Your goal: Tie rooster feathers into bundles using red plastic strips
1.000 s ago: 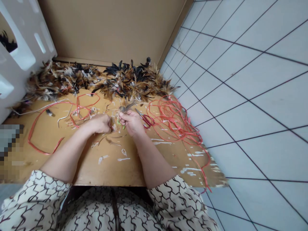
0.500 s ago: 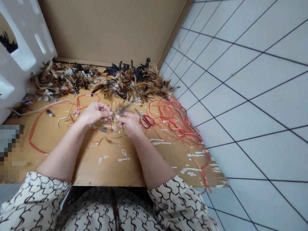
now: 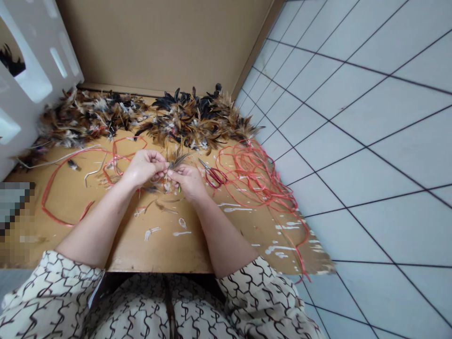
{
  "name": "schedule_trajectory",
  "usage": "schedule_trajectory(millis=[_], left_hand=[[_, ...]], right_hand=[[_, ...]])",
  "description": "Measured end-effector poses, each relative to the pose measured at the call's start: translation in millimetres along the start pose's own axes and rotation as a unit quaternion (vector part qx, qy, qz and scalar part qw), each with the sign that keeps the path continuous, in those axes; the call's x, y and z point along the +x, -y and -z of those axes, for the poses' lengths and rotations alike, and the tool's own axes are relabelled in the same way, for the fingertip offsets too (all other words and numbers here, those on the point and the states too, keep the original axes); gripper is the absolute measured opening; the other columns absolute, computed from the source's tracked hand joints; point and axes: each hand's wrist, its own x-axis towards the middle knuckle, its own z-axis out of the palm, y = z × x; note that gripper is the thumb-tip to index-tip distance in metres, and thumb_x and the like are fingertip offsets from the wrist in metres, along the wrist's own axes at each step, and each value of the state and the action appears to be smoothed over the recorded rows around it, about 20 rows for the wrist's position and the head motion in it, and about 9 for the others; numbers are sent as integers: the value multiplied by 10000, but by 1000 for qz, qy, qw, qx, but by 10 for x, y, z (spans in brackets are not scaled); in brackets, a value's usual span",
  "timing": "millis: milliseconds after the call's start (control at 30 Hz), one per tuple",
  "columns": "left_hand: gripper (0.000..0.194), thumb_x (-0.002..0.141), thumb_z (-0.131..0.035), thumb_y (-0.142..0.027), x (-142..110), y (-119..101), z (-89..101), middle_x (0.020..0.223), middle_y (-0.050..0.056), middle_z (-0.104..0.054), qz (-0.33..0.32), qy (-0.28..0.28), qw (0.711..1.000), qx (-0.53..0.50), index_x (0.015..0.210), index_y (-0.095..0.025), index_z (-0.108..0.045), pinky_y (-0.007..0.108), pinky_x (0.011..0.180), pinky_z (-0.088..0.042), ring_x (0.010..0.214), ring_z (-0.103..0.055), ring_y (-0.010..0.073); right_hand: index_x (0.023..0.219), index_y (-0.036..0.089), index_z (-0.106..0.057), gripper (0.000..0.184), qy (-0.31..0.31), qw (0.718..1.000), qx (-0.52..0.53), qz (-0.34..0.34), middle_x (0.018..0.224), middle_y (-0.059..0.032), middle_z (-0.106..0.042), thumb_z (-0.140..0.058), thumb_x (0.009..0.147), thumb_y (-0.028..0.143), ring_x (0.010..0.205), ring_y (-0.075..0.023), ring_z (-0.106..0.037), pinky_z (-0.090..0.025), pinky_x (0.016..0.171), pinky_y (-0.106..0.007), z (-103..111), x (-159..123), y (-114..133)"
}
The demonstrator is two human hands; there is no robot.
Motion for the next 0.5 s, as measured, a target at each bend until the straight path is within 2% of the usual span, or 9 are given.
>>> schedule_trajectory(millis=[100, 167, 267, 367, 433, 500], left_hand=[[220, 556, -734, -191, 13, 27, 1, 398, -59, -502, -12, 1, 1000, -3, 561, -139, -520, 171, 397, -344, 346, -426, 44], [160, 597, -686, -185, 16, 42, 14, 409, -62, -496, -16, 16, 999, 24, 587, -142, -532, 177, 404, -330, 349, -405, 43], [113, 611, -649, -187, -6, 53, 21, 444, -52, -510, -21, 109, 986, 123, 574, -139, -554, 186, 446, -334, 396, -416, 49], [58, 597, -634, -176, -57, 53, -18, 494, -42, -540, -37, 232, 932, 275, 571, -143, -595, 201, 507, -354, 464, -450, 68], [22, 582, -636, -173, -95, 48, -59, 522, -36, -560, -64, 261, 877, 399, 599, -159, -628, 212, 522, -343, 497, -464, 86], [60, 573, -628, -157, -124, 44, -97, 569, -21, -596, -94, 260, 822, 498, 624, -177, -651, 224, 528, -327, 538, -483, 108]], right_hand=[[498, 167, -485, 266, 10, 1000, -16, 2, 434, 57, -501, -722, 530, 284, 383, -40, -375, -268, 409, -197, 29, -3, 40], [499, 167, -485, 255, -7, 1000, -8, 14, 425, 58, -486, -707, 559, 278, 378, -38, -351, -251, 404, -197, 77, 13, 72], [504, 167, -482, 236, -71, 997, 27, 33, 427, 57, -476, -685, 585, 258, 381, -39, -342, -241, 401, -197, 172, 57, 110], [500, 174, -450, 253, -111, 991, 55, 44, 438, 55, -482, -683, 577, 239, 384, -40, -352, -248, 404, -198, 232, 92, 118], [497, 176, -440, 264, -104, 992, 56, 46, 437, 56, -483, -685, 572, 241, 378, -38, -348, -244, 404, -200, 234, 97, 111], [497, 176, -442, 271, -86, 994, 49, 47, 428, 58, -475, -691, 571, 256, 373, -36, -341, -237, 405, -202, 215, 90, 102]])
